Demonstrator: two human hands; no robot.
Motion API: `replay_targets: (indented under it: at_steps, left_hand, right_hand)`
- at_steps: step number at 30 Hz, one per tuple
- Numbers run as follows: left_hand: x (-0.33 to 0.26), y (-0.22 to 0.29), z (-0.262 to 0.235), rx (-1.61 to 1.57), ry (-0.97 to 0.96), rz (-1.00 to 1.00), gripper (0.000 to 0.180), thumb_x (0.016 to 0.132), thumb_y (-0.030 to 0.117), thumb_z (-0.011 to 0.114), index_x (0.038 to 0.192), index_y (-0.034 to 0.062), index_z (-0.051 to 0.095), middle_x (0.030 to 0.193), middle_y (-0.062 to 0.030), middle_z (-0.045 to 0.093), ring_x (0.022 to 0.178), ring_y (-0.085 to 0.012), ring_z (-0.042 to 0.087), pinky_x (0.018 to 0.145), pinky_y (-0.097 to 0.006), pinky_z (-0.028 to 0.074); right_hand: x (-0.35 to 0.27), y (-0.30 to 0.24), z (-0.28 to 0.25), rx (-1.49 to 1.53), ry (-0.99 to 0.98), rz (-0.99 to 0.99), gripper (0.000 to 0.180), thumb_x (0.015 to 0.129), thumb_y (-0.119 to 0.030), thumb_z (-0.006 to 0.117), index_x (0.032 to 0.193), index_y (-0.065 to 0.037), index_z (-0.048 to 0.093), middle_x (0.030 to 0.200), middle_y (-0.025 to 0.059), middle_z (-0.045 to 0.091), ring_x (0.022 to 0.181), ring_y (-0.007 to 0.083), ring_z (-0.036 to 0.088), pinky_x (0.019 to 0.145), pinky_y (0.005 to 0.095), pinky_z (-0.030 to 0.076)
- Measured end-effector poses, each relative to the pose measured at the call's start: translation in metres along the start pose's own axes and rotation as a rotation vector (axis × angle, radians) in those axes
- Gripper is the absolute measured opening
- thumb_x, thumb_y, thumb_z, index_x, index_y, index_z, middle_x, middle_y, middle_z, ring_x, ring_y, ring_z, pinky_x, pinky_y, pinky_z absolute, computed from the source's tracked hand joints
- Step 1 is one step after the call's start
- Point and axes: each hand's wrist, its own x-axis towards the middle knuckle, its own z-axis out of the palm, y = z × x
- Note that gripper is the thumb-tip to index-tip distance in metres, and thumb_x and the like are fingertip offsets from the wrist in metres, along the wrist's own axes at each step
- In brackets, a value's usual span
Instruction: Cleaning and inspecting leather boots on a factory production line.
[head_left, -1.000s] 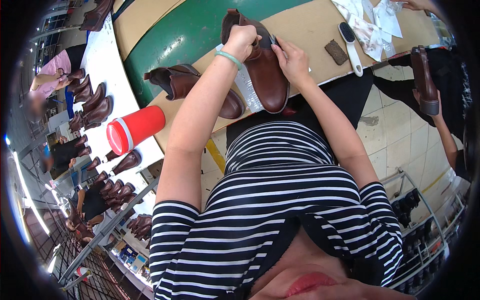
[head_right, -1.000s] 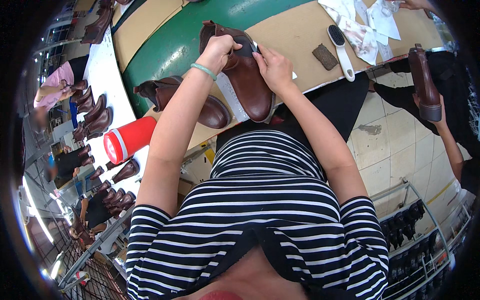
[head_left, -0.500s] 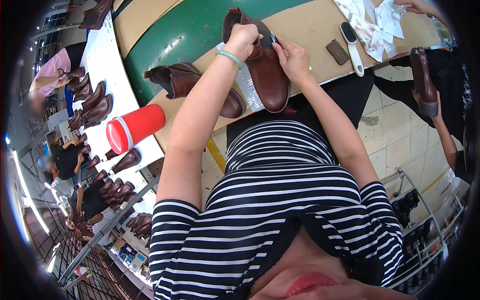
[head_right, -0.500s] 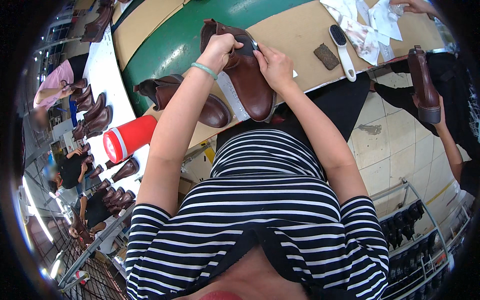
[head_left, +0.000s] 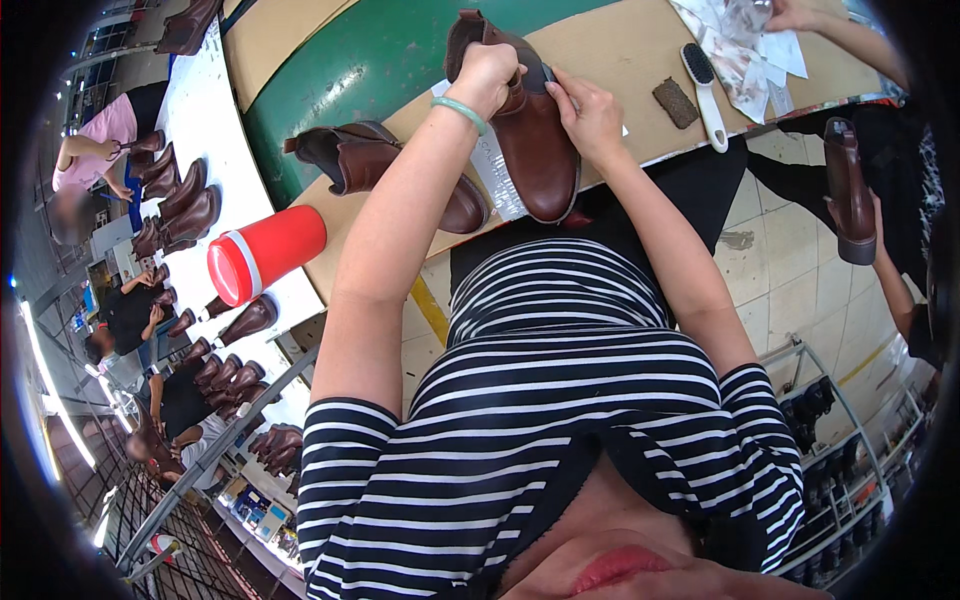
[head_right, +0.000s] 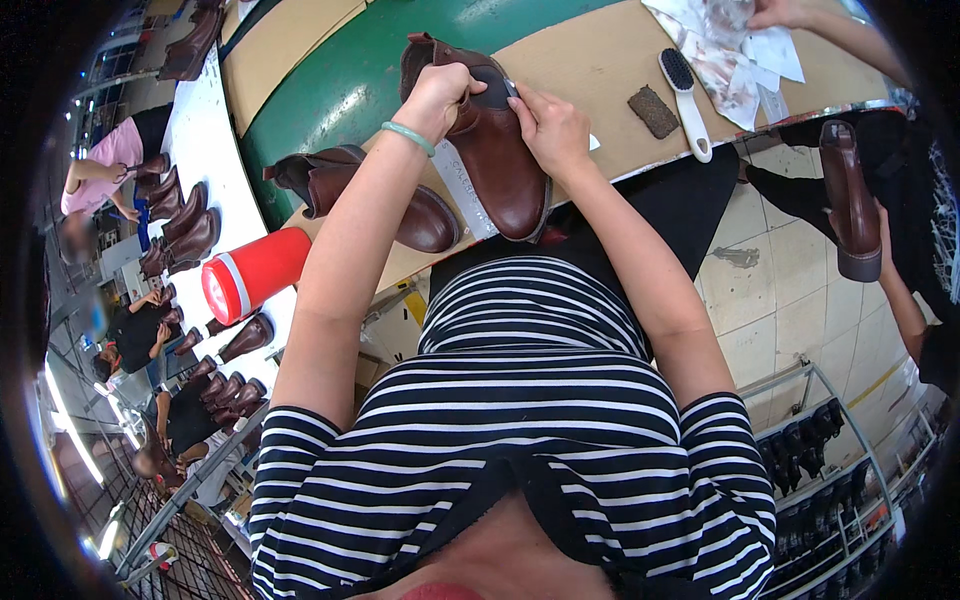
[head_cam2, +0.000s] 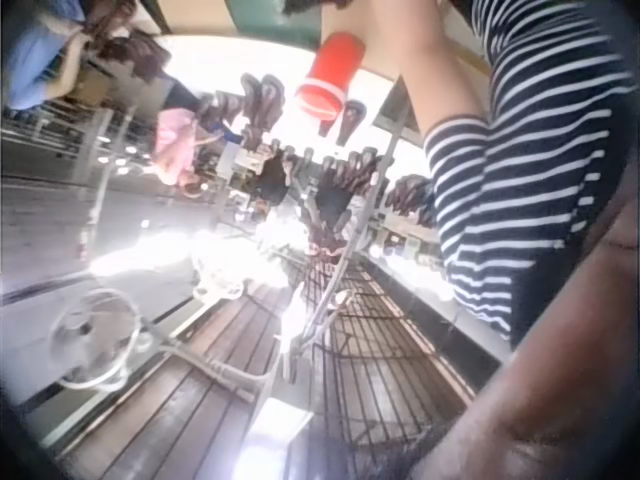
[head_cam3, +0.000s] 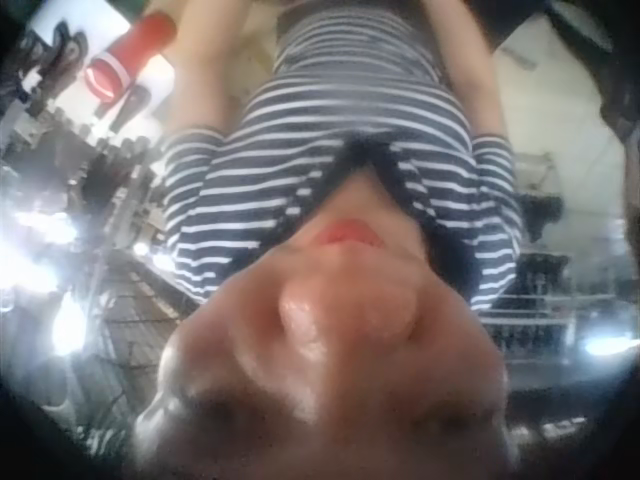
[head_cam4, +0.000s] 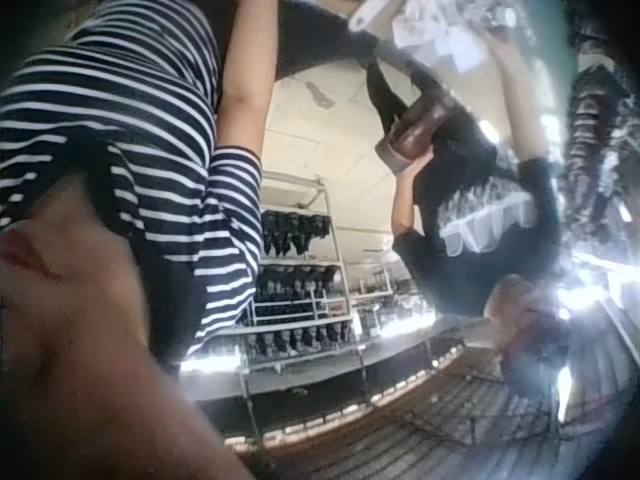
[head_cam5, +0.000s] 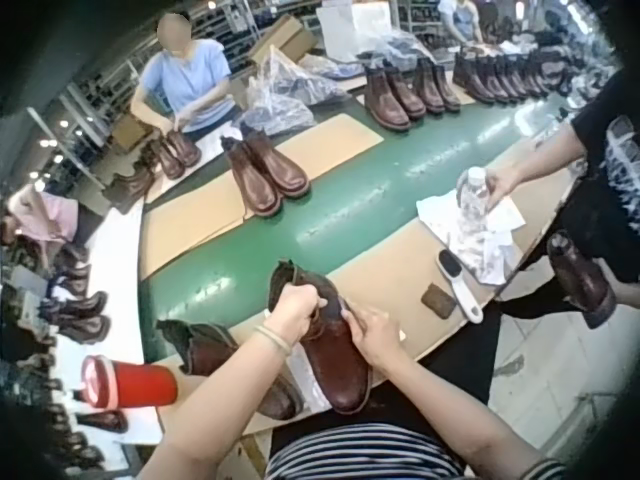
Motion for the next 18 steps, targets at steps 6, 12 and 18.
replay_targets:
  at_steps: [6,12,18]
  left_hand:
    - [-0.016,0.006,0.004,0.040,0.037,0.028,0.004,0.072,-0.012,0.062,0.075,-0.0126,0.060,0.082,-0.0113,0.057,0.071,-0.0184,0.053,0.063,-0.032,0.045]
    - [-0.016,0.007,0.003,0.018,0.028,0.029,0.005,0.071,-0.012,0.062,0.074,-0.0123,0.059,0.080,-0.0097,0.056,0.069,-0.0171,0.051,0.063,-0.032,0.044]
    - [-0.011,0.005,0.005,0.002,0.032,0.030,0.005,0.071,-0.012,0.062,0.075,-0.0122,0.059,0.082,-0.0109,0.058,0.070,-0.0178,0.052,0.065,-0.032,0.045]
  right_hand:
    - [0.002,-0.002,-0.005,-0.033,-0.042,-0.012,0.024,0.089,-0.025,0.061,0.103,-0.008,0.069,0.085,0.0110,0.068,0.072,0.0308,0.066,0.061,0.0405,0.051]
    - [0.002,-0.002,-0.005,-0.051,-0.036,-0.058,0.023,0.089,-0.024,0.060,0.103,-0.009,0.069,0.085,0.0107,0.068,0.071,0.0307,0.065,0.060,0.0400,0.051]
    - [0.001,0.008,0.002,-0.020,0.070,-0.088,0.022,0.089,-0.022,0.060,0.103,-0.008,0.069,0.083,0.0115,0.067,0.070,0.0317,0.065,0.061,0.0397,0.052]
